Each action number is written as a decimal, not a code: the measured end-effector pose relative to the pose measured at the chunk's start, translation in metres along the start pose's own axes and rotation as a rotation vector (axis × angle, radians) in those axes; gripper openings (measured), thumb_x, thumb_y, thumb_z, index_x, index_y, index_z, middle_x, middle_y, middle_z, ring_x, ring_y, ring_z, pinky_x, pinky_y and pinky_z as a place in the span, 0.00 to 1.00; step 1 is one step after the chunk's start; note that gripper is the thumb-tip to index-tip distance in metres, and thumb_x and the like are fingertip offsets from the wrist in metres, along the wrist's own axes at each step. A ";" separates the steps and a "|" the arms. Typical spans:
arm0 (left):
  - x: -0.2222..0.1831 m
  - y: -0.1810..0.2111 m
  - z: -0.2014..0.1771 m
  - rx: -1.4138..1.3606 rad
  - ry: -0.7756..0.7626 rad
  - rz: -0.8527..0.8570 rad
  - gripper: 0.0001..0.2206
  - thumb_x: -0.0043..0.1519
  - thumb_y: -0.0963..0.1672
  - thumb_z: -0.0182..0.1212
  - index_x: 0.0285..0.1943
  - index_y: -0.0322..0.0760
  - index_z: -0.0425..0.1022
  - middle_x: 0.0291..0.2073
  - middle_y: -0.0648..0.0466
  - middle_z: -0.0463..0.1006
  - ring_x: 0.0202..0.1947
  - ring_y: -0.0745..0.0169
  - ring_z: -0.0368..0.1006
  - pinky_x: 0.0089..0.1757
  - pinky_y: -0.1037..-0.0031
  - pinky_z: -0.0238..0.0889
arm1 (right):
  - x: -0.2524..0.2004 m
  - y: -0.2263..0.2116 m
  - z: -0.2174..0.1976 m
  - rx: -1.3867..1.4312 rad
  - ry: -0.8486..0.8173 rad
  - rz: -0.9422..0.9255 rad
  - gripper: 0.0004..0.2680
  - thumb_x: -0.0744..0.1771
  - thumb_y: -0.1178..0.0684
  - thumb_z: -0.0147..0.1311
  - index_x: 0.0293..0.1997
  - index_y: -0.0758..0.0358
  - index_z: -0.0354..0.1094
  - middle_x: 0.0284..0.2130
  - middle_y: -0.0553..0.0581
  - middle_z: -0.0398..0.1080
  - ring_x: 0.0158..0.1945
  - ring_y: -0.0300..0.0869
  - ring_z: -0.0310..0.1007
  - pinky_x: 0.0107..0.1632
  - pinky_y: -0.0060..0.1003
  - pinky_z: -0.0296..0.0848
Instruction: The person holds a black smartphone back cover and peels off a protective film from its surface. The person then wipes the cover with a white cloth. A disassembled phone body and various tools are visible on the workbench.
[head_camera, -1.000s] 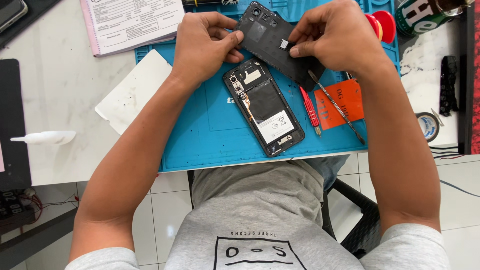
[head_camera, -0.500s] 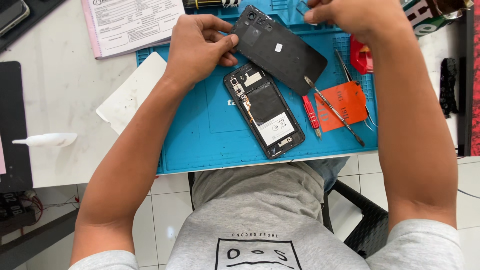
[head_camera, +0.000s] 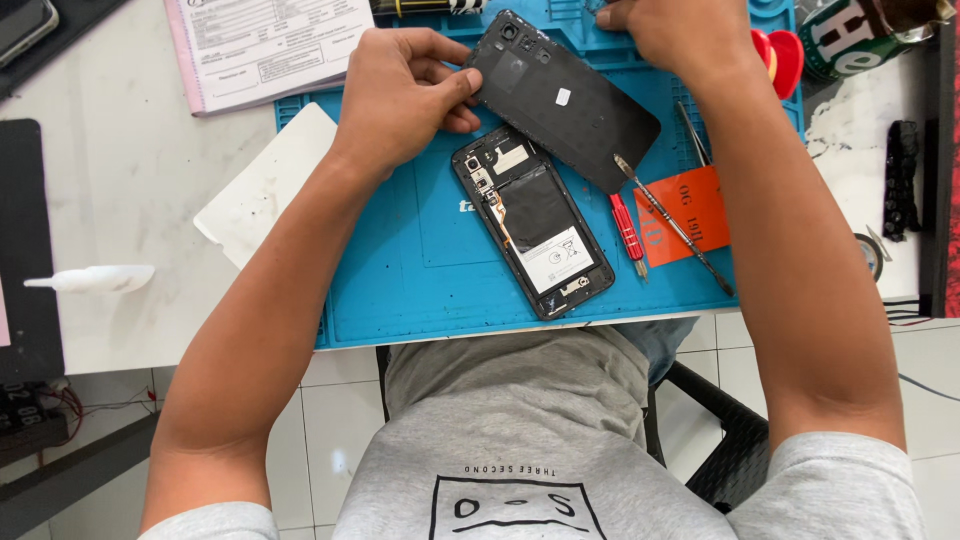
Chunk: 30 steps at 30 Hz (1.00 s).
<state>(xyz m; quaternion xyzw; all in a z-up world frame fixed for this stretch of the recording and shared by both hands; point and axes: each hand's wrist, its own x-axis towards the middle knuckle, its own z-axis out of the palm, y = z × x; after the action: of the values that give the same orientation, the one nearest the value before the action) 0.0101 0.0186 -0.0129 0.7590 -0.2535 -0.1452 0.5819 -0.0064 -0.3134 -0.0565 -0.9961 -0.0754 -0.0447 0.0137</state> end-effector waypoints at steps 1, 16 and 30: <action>-0.001 -0.001 0.000 -0.002 0.003 -0.004 0.08 0.64 0.41 0.64 0.48 0.29 0.76 0.29 0.46 0.84 0.25 0.62 0.85 0.32 0.77 0.86 | -0.004 -0.003 -0.002 0.001 -0.004 -0.004 0.08 0.74 0.49 0.56 0.55 0.61 0.75 0.42 0.58 0.75 0.36 0.54 0.74 0.23 0.40 0.65; -0.001 0.000 0.002 0.015 0.020 0.011 0.08 0.64 0.42 0.64 0.48 0.31 0.76 0.29 0.48 0.84 0.25 0.66 0.85 0.30 0.81 0.83 | -0.040 -0.090 -0.071 0.477 0.150 -0.063 0.11 0.65 0.55 0.76 0.44 0.68 0.76 0.36 0.60 0.74 0.38 0.47 0.72 0.37 0.40 0.74; 0.001 -0.011 0.004 -0.025 0.031 0.118 0.08 0.65 0.38 0.57 0.52 0.24 0.74 0.31 0.40 0.83 0.29 0.58 0.86 0.35 0.74 0.87 | -0.031 -0.054 -0.044 0.319 0.298 0.114 0.08 0.74 0.51 0.66 0.42 0.62 0.76 0.37 0.58 0.76 0.38 0.49 0.72 0.34 0.46 0.68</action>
<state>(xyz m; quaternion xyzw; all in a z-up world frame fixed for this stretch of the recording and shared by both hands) 0.0115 0.0173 -0.0245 0.7376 -0.2869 -0.1023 0.6026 -0.0485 -0.2660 -0.0145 -0.9662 -0.0222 -0.1782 0.1848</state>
